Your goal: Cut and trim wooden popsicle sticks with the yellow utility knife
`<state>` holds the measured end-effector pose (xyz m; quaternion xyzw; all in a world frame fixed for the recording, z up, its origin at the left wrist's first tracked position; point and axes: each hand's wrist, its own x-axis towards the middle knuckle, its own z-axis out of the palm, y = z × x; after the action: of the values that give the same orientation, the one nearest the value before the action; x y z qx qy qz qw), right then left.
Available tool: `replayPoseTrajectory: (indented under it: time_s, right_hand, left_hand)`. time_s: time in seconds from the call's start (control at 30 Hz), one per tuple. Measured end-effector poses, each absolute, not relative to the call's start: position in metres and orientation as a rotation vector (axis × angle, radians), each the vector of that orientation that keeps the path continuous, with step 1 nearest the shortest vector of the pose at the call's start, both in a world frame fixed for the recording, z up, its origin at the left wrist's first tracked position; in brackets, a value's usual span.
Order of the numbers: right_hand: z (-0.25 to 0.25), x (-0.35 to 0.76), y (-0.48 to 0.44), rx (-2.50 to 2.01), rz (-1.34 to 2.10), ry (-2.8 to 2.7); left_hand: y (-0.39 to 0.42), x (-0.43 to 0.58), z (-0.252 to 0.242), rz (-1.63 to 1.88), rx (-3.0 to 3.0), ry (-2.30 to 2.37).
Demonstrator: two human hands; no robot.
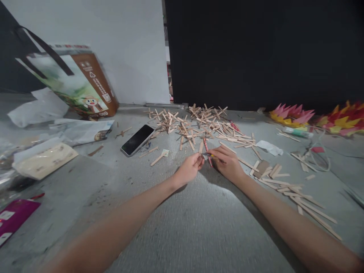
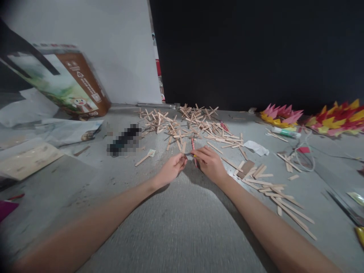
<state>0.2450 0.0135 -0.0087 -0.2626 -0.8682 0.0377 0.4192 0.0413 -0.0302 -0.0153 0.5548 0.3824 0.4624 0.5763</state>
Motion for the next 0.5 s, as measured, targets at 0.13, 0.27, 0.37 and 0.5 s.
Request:
replayPoseTrajectory:
  time_s: [0.13,0.27,0.37,0.5]
  right_hand:
    - [-0.0090,0.2467,0.0101,-0.662,0.130,-2.210]
    - [-0.0101,0.2466,0.0092,-0.665,0.158,-2.219]
    - [-0.0102,0.2450,0.0094,-0.645,0.145,-2.206]
    - [-0.0076,0.2428,0.0090,-0.613,0.121,-2.210]
  left_hand:
    - [-0.0302,0.0402,-0.0197,1.054,1.396,0.950]
    - [-0.0289,0.0396,-0.0217,1.047,1.455,0.995]
    - [-0.0277,0.0396,-0.0220,1.038,1.500,1.008]
    - [-0.0280,0.0399,-0.0215,1.042,1.515,1.042]
